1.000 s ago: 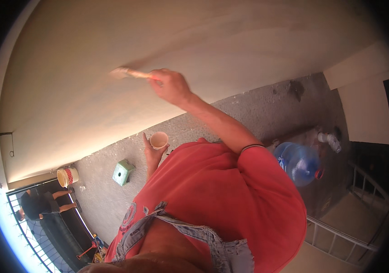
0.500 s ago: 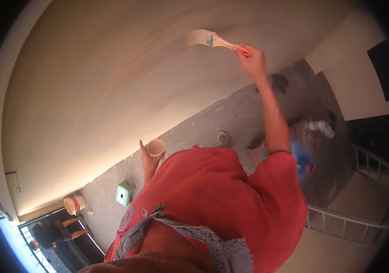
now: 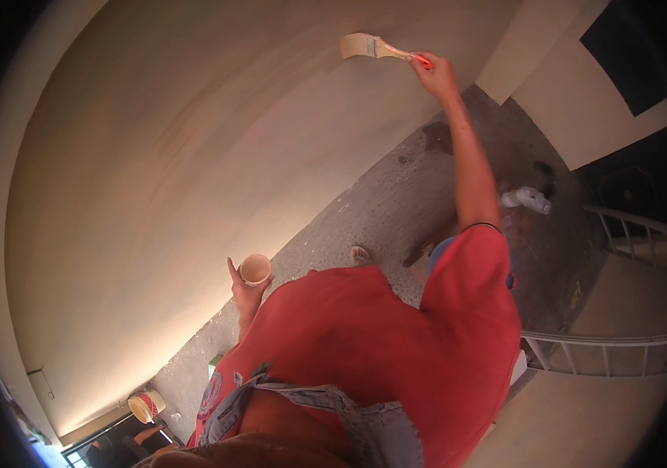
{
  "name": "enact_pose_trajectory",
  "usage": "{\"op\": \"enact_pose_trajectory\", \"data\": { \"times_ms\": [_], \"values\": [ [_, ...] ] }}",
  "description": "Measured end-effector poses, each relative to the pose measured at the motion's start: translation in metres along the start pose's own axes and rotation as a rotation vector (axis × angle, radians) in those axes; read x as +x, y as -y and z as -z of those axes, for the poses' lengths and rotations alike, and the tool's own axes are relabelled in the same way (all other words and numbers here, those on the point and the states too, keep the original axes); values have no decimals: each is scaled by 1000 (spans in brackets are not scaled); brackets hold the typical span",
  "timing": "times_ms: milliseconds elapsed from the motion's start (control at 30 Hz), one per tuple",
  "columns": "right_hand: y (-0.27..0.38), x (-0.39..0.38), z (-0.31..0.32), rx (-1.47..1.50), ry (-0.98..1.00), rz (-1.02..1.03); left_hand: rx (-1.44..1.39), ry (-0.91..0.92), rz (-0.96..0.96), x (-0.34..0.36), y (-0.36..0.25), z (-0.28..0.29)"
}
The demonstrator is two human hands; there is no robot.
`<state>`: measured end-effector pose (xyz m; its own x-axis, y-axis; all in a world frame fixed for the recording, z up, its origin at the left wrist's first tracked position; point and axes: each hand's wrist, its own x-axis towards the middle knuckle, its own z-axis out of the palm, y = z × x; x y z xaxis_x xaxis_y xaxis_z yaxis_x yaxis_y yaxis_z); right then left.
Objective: The person paints a wall using a paintbrush and a small cup of paint. They repeatedly dip the brush into the cup and apply paint in upward strokes along the wall surface.
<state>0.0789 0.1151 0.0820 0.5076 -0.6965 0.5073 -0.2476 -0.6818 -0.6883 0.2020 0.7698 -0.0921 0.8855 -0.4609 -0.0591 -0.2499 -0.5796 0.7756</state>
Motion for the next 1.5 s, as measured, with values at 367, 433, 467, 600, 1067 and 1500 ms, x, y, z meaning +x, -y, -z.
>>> {"op": "enact_pose_trajectory", "data": {
  "times_ms": [367,433,467,600,1067,1500],
  "values": [
    [-74,8,16,-254,-450,-151,40,-37,33,-9,4,-6],
    [-67,4,5,-224,-507,-144,57,-45,51,-14,2,-3],
    [-54,1,-10,-196,-495,-134,68,-50,63,-17,1,-1],
    [-8,-19,-79,-24,-477,-76,62,-30,76,-19,6,3],
    [218,-235,-158,154,-90,-38,64,62,9,-12,9,17],
    [315,-323,-174,587,174,13,-34,67,-23,-21,32,40]
  ]
}}
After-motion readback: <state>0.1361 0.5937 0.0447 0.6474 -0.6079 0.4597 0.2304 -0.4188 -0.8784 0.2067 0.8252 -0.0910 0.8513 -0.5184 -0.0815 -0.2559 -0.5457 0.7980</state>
